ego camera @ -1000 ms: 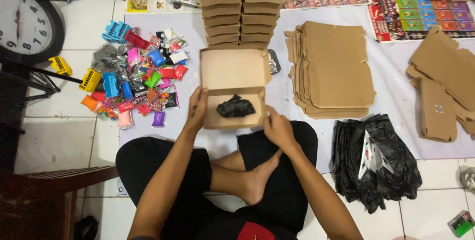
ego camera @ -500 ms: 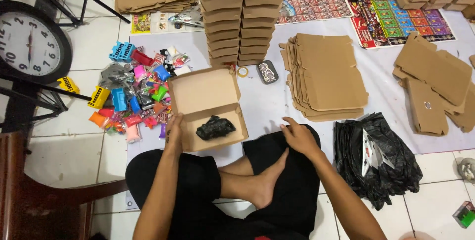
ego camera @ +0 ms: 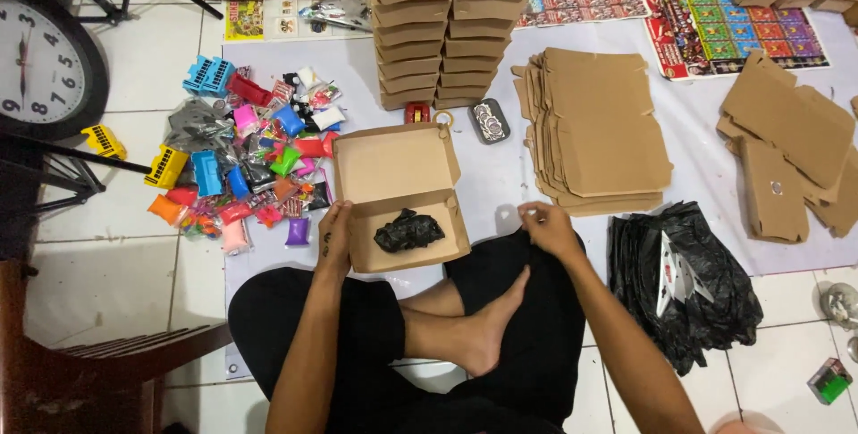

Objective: Assembling cardboard boxes from flat sheets, placing small items inside, and stacking the finished products.

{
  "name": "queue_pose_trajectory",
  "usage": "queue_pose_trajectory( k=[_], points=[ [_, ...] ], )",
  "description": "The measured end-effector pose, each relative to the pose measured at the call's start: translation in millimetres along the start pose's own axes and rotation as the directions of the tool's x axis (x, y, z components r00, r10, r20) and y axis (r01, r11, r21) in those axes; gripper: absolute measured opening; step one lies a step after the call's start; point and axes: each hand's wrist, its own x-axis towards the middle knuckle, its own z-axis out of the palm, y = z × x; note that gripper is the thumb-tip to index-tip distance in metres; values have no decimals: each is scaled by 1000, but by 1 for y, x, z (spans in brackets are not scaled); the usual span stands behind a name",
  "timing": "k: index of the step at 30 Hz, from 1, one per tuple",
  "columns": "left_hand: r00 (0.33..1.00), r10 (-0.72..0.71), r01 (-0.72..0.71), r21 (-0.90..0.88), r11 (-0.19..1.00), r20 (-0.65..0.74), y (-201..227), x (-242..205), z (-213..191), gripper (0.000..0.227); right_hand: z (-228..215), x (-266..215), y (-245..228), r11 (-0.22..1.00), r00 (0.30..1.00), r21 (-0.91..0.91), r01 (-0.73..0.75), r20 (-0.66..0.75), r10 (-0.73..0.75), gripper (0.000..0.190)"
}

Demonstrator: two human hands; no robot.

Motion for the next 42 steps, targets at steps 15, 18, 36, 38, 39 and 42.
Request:
queue_pose_trajectory(
  k=[15,18,36,38,39,42],
  points=[
    [985,154,-147,97,984,-72,51,-34,33,25,-11,202,-16,842,994,-535,-74,-109,18,27],
    [981,178,-167,129,978,-81,42,-19,33,26,7,217,-33,868,983,-481,-126,-180,43,20],
    [981,187,-174,204,963,-46,32,-2,41,21,43,258,-52,794,999,-607,-35,-30,21,27],
    [984,176,-166,193,967,-37,32,-2,38,23,39,255,-51,845,998,-534,-4,-56,-31,13],
    [983,178,-168,194,966,-36,29,0,37,23,32,250,-54,846,998,-533,-4,-59,-32,13],
    [982,188,-181,159,971,-30,28,5,38,25,9,244,-64,914,994,-404,49,-65,-83,14]
  ],
)
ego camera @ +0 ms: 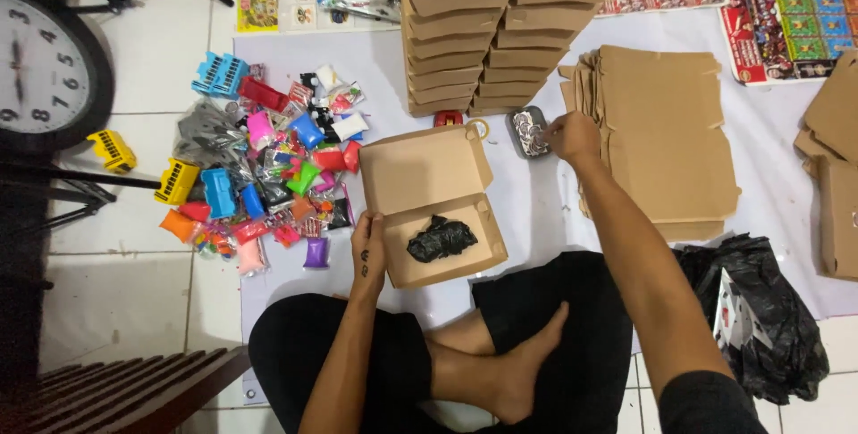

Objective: Assembling cardboard boxes from flat sheets, placing small items inside, and stacking the finished products.

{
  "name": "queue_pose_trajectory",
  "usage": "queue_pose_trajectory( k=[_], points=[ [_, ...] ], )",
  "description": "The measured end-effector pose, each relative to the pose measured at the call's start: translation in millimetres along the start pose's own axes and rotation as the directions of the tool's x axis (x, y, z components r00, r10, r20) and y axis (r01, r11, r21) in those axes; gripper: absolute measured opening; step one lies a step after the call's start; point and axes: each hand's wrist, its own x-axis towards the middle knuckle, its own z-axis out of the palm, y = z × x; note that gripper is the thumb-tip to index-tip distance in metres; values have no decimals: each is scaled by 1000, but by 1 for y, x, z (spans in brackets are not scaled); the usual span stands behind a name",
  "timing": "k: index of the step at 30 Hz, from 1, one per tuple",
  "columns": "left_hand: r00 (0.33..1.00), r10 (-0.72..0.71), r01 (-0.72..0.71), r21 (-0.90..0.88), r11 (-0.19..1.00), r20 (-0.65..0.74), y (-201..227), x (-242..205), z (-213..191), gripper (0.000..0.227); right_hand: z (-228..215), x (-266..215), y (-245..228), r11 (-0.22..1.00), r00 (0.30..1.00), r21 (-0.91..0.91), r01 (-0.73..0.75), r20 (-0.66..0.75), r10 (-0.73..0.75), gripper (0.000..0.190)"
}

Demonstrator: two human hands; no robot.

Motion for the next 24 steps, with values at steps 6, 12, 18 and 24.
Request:
queue_pose_trajectory(
  k=[6,12,18,24],
  points=[
    [999,29,-29,-32,999,14,7,-10,0,26,-43,-28,8,976,999,211,55,-10,-54,12],
    [995,75,-57,-261,964,58,-12,-19,-6,30,-98,-166,-81,743,907,629,230,138,-398,15],
    [995,84,-56,-392,918,55,-14,-48,6,28,-61,-249,-119,760,852,614,213,264,-453,37],
    [996,65,-24,-487,873,68,25,-87,9,25,-66,-287,-129,923,925,190,334,124,-360,36]
  ],
)
